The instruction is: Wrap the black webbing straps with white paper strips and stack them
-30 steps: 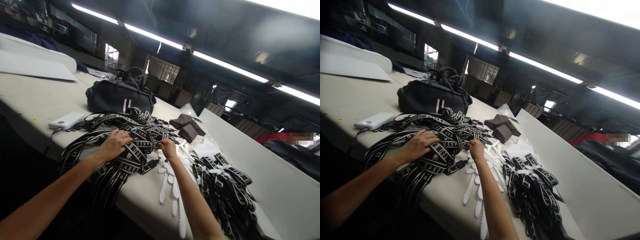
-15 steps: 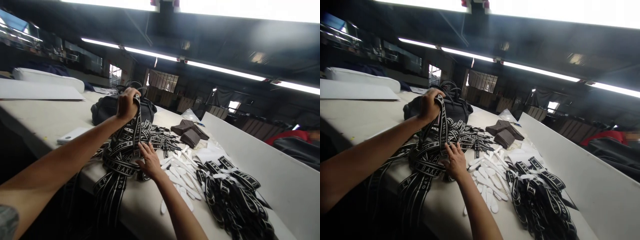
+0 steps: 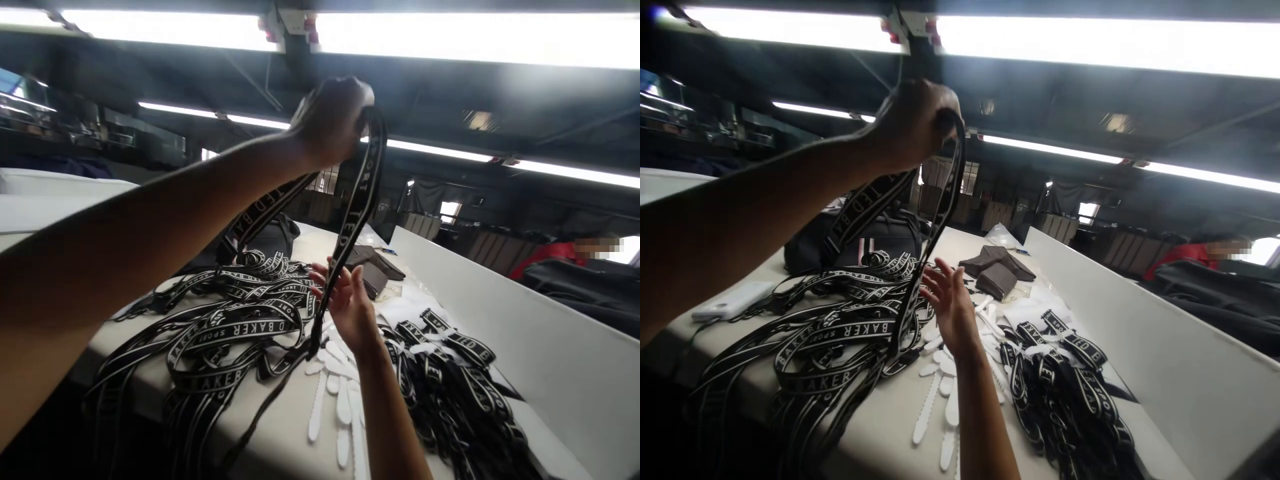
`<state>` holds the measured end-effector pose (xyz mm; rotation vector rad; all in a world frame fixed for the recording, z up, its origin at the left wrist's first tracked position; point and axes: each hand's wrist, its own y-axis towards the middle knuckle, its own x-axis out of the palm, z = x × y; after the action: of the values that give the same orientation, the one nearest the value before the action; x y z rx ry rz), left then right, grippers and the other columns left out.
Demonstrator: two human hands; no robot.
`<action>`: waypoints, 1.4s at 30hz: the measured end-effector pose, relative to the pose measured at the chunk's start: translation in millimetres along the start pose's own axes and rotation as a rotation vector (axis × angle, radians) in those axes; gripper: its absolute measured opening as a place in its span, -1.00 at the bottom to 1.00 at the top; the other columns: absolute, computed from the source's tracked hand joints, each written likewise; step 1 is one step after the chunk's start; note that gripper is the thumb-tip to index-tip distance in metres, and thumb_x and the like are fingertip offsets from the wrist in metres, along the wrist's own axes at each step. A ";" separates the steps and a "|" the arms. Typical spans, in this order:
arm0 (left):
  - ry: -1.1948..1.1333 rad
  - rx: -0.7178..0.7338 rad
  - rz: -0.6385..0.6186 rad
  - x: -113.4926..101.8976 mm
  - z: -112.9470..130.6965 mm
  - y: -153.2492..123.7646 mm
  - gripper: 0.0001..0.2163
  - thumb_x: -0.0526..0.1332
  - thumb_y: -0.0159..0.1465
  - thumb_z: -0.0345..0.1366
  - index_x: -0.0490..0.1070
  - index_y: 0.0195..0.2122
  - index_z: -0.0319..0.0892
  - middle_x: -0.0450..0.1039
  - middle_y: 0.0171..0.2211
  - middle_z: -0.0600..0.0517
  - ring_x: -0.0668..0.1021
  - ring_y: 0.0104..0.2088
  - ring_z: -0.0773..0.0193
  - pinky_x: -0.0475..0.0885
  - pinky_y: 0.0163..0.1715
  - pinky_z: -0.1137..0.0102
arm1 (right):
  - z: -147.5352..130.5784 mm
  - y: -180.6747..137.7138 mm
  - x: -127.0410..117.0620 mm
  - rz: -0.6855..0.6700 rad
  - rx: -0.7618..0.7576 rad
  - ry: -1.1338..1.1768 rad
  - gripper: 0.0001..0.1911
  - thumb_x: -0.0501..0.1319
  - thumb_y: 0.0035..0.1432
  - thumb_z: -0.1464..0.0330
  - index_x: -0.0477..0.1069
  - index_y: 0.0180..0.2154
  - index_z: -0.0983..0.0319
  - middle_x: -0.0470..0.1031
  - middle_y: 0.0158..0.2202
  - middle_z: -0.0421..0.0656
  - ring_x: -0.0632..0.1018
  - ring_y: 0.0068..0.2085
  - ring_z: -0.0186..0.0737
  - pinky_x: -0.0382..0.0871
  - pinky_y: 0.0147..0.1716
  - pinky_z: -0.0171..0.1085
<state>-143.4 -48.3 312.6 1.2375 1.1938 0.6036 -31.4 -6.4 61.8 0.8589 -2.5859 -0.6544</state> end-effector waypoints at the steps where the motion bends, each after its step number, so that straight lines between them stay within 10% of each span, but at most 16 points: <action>1: 0.010 0.027 -0.064 8.3 8.8 -8.4 -0.82 0.07 0.24 -0.51 0.47 -0.38 -0.34 0.47 -0.37 0.00 0.58 -0.17 0.16 0.37 -0.10 0.17 | -23.9 -8.6 -2.1 -0.090 0.022 0.080 -0.25 -0.24 0.27 -0.15 0.32 0.15 0.18 0.53 -0.03 -0.02 0.56 -0.04 -0.07 0.46 -0.07 -0.05; 4: -0.205 0.031 -0.305 27.0 23.5 -29.3 -0.80 0.12 0.24 -0.43 0.51 -0.25 -0.42 0.47 -0.43 0.02 0.59 -0.33 0.25 0.42 -0.21 0.30 | -78.4 -39.7 -12.8 -0.195 0.050 0.161 -0.36 0.04 0.22 -0.12 0.35 0.11 0.18 0.53 -0.37 -0.16 0.57 -0.43 -0.24 0.52 -0.33 -0.19; 9: -0.690 -0.172 -0.733 45.4 36.6 -45.2 -0.79 0.43 -0.05 -0.48 0.57 -0.36 -0.19 0.46 -0.56 0.09 0.59 -0.43 0.18 0.50 -0.38 0.32 | -122.2 -79.4 -42.0 0.075 -0.098 0.108 -0.78 0.27 0.19 0.16 0.42 -0.20 0.15 0.34 -0.59 -0.34 0.30 -0.73 -0.49 0.26 -0.71 -0.46; 15: -1.090 -0.251 -0.654 68.8 107.3 -56.3 -0.88 0.29 0.11 -0.58 0.57 -0.39 -0.27 0.52 -0.49 0.05 0.64 -0.31 0.12 0.56 -0.28 0.24 | -144.7 -88.0 -57.2 0.273 -0.195 -0.053 -0.80 0.29 0.15 0.20 0.43 -0.24 0.17 0.44 -0.53 -0.30 0.46 -0.59 -0.42 0.35 -0.65 -0.46; 26: -1.533 -0.412 -0.250 56.1 146.5 -18.7 -0.72 0.33 0.22 -0.50 0.47 -0.05 -0.49 0.57 -0.41 0.02 0.65 -0.34 0.28 0.56 -0.23 0.34 | -131.1 -112.7 -105.9 0.064 -0.020 0.084 -0.74 0.44 -0.01 0.24 0.52 -0.29 0.23 0.52 -0.36 -0.24 0.50 -0.40 -0.39 0.47 -0.32 -0.35; 36: -1.478 -0.030 -0.287 47.8 171.5 -27.3 -0.87 0.20 0.23 -0.58 0.38 -0.19 -0.53 0.46 -0.48 0.19 0.62 -0.37 0.36 0.52 -0.28 0.42 | -93.7 -132.4 -89.8 0.139 -0.070 0.000 -0.68 0.30 0.15 0.10 0.54 -0.25 0.22 0.52 -0.16 -0.13 0.50 -0.09 -0.21 0.34 -0.01 -0.26; 42: -1.432 -0.160 -0.146 65.4 160.0 -18.6 -0.80 0.16 0.27 -0.55 0.40 -0.09 -0.54 0.48 -0.44 0.15 0.62 -0.31 0.33 0.48 -0.17 0.32 | -84.9 -140.2 -86.2 0.136 -0.141 0.211 -0.66 0.30 0.15 0.09 0.40 -0.33 0.24 0.46 -0.42 -0.20 0.47 -0.48 -0.38 0.38 -0.48 -0.40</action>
<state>20.1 -58.2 254.4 1.0388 0.0063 -0.3330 138.1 -79.0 45.4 0.6624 -2.3547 -0.6592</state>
